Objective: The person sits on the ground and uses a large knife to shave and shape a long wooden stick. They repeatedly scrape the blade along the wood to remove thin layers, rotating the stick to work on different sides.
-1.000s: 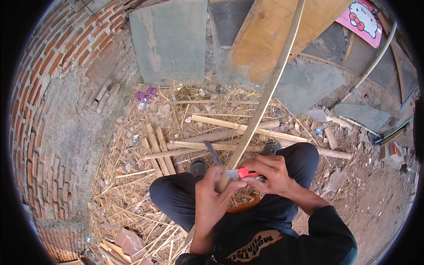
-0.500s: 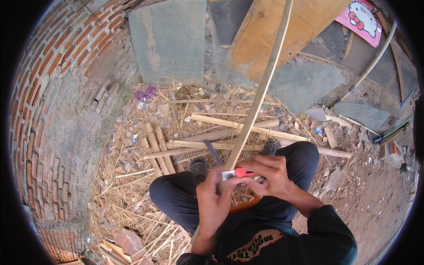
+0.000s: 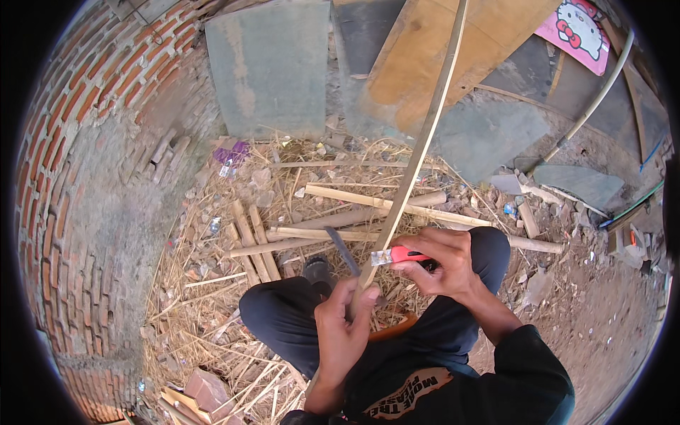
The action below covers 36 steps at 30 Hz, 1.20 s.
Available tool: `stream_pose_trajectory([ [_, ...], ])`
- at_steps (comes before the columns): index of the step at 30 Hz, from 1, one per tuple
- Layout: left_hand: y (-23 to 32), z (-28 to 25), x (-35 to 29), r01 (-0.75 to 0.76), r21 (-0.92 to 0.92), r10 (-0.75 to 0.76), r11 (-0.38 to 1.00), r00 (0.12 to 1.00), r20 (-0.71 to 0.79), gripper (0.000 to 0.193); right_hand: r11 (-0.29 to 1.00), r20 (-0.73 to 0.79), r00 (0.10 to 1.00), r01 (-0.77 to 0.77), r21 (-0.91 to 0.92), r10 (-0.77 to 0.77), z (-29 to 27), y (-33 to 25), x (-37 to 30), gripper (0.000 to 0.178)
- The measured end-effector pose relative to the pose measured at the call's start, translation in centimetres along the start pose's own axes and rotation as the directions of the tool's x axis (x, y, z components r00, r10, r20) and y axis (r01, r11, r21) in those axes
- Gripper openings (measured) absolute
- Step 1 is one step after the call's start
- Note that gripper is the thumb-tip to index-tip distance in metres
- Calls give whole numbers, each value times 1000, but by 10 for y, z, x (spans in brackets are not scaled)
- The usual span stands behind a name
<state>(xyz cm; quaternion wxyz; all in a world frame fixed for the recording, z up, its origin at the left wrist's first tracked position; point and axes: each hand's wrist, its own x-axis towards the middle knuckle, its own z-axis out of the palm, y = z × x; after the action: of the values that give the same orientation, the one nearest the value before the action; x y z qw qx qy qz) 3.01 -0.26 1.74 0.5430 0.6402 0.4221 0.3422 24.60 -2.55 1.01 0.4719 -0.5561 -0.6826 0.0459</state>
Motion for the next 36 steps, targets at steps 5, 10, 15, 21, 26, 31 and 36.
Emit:
stream_pose_trajectory([
  [5, 5, 0, -6, 4, 31, -4, 1000, 1000, -3, 17, 1000, -154, 988, -28, -5, 27, -6, 10, 8, 30],
  [10, -14, -4, -14, -56, 71, 58, 996, 998, -34, 16, 998, -36, 999, -17, -66, 14, -22, 5, 19, 31],
  [15, -9, -9, -25, 34, 94, -35, 995, 999, 13, 16, 990, -158, 985, -92, -103, 75, -32, 31, 27, 31],
  [21, -13, -13, -31, 51, 121, -54, 991, 998, 26, 16, 988, -217, 971, -123, -93, 101, -45, 41, 39, 26],
  [26, -17, -13, -43, 38, 103, -37, 994, 999, -10, 15, 977, -213, 967, -172, -127, 142, -60, 63, 55, 25],
  [31, -14, -21, -53, 123, 150, -130, 981, 991, 39, 14, 962, -331, 907, -274, 1, 259, -76, 118, 66, 30],
  [36, -34, -29, -64, 144, 157, -154, 977, 987, 50, 14, 963, -361, 894, -266, 53, 266, -87, 172, 86, 35],
])
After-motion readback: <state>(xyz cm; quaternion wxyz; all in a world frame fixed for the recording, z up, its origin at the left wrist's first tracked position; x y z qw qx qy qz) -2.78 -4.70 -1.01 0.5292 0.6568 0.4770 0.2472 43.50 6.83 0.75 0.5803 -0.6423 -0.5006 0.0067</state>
